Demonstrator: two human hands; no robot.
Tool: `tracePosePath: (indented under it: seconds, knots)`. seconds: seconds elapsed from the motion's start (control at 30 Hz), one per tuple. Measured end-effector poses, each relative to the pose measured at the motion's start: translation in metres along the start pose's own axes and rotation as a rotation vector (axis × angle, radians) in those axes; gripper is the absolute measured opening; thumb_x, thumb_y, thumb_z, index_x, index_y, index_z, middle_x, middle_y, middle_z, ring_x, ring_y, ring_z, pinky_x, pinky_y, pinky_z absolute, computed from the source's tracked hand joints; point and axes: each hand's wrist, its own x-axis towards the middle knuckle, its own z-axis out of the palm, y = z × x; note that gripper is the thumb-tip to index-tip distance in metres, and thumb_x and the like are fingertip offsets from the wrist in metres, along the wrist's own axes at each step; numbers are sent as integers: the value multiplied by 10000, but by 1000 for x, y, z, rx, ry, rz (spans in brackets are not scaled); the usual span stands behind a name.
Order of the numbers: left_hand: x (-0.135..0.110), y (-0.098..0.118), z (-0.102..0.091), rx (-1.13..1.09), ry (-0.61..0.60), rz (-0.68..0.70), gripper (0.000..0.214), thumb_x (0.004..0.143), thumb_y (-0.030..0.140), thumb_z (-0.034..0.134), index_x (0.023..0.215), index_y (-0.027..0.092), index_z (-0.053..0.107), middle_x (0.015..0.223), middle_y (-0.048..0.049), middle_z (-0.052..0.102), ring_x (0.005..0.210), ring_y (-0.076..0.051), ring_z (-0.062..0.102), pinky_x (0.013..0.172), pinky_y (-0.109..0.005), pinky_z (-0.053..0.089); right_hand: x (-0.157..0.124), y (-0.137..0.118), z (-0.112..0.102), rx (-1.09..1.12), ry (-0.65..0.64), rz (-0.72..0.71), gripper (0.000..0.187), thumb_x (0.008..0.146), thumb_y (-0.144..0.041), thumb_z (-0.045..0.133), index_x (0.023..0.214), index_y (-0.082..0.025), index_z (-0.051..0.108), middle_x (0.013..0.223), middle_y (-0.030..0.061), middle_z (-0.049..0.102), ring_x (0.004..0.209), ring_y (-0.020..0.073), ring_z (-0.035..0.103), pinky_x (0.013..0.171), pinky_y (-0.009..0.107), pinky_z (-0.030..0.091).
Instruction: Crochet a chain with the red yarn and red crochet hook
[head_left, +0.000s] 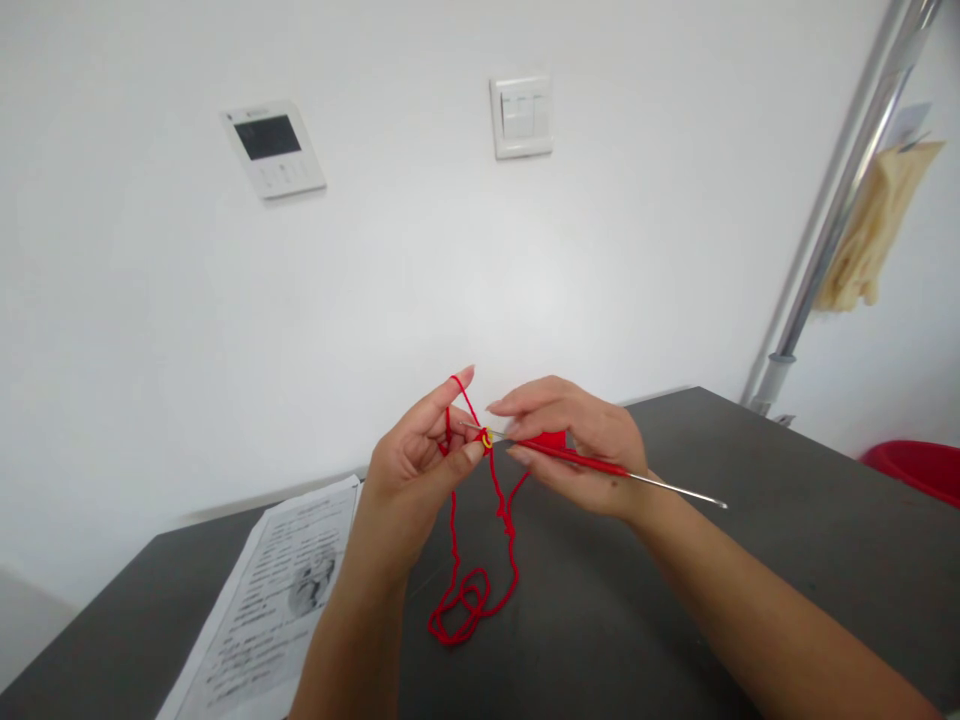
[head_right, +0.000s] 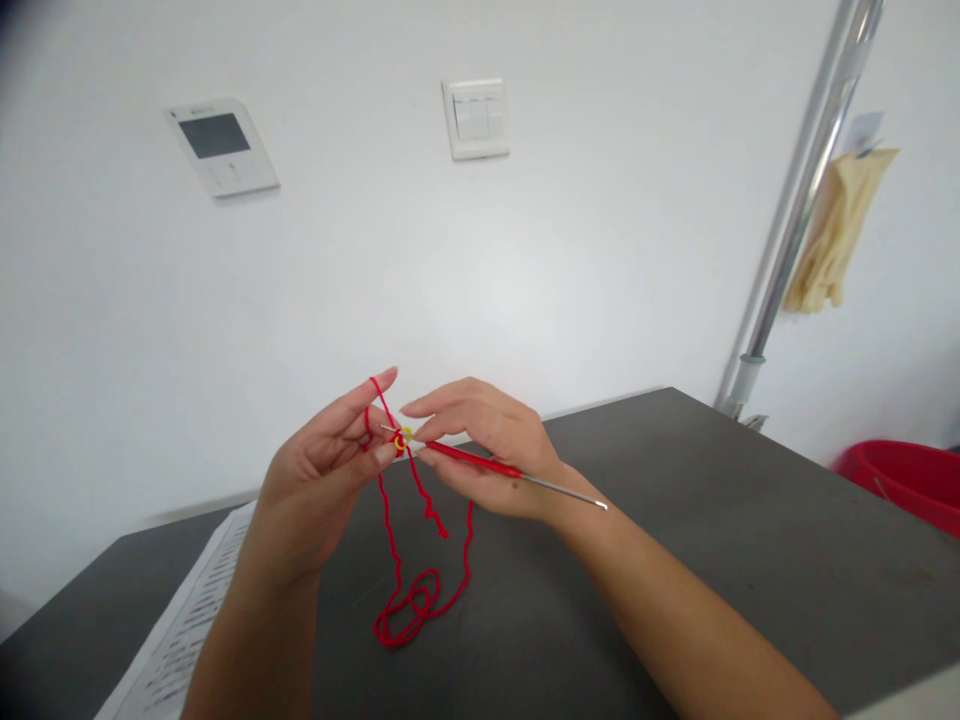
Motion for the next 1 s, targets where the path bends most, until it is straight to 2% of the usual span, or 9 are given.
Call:
tracePosePath:
  seconds: [0.1, 0.37, 0.63, 0.77, 1.0]
  knots:
    - [-1, 1, -1, 13, -8, 6, 571, 752, 209, 794, 1310, 234, 678, 801, -11, 668, 783, -148, 613, 795, -291, 500, 2, -4, -2, 40, -29, -2, 217, 887, -85, 660, 1053, -225, 671, 995, 99, 779, 945, 191, 741, 795, 316, 605]
    - [-1, 0, -3, 36, -20, 32, 554, 780, 205, 780, 1321, 257, 670, 816, -7, 667, 772, -136, 605, 760, -269, 493, 2, -3, 2, 43, 20, -23, 222, 866, -74, 679, 1037, -216, 680, 960, 97, 783, 948, 194, 735, 826, 344, 608]
    - [-2, 0, 4, 51, 55, 49, 501, 772, 199, 783, 1266, 225, 700, 822, -8, 685, 791, -142, 625, 794, -286, 510, 0, -1, 2, 115, 102, 60, 166, 873, -93, 667, 967, -229, 676, 903, 74, 772, 870, 195, 721, 770, 368, 604]
    - [-2, 0, 5, 56, 72, 64, 432, 812, 216, 751, 1242, 228, 712, 846, -9, 691, 810, -139, 634, 795, -278, 511, 0, 0, 3, 129, 105, 61, 168, 865, -86, 672, 960, -224, 680, 904, 79, 771, 872, 199, 722, 765, 366, 602]
    - [-4, 2, 8, 86, 96, 67, 503, 764, 170, 792, 1255, 218, 690, 778, 25, 669, 755, -114, 621, 766, -252, 511, 0, -1, 4, 118, 118, 65, 140, 885, -119, 657, 962, -233, 683, 911, 75, 778, 868, 201, 723, 753, 362, 600]
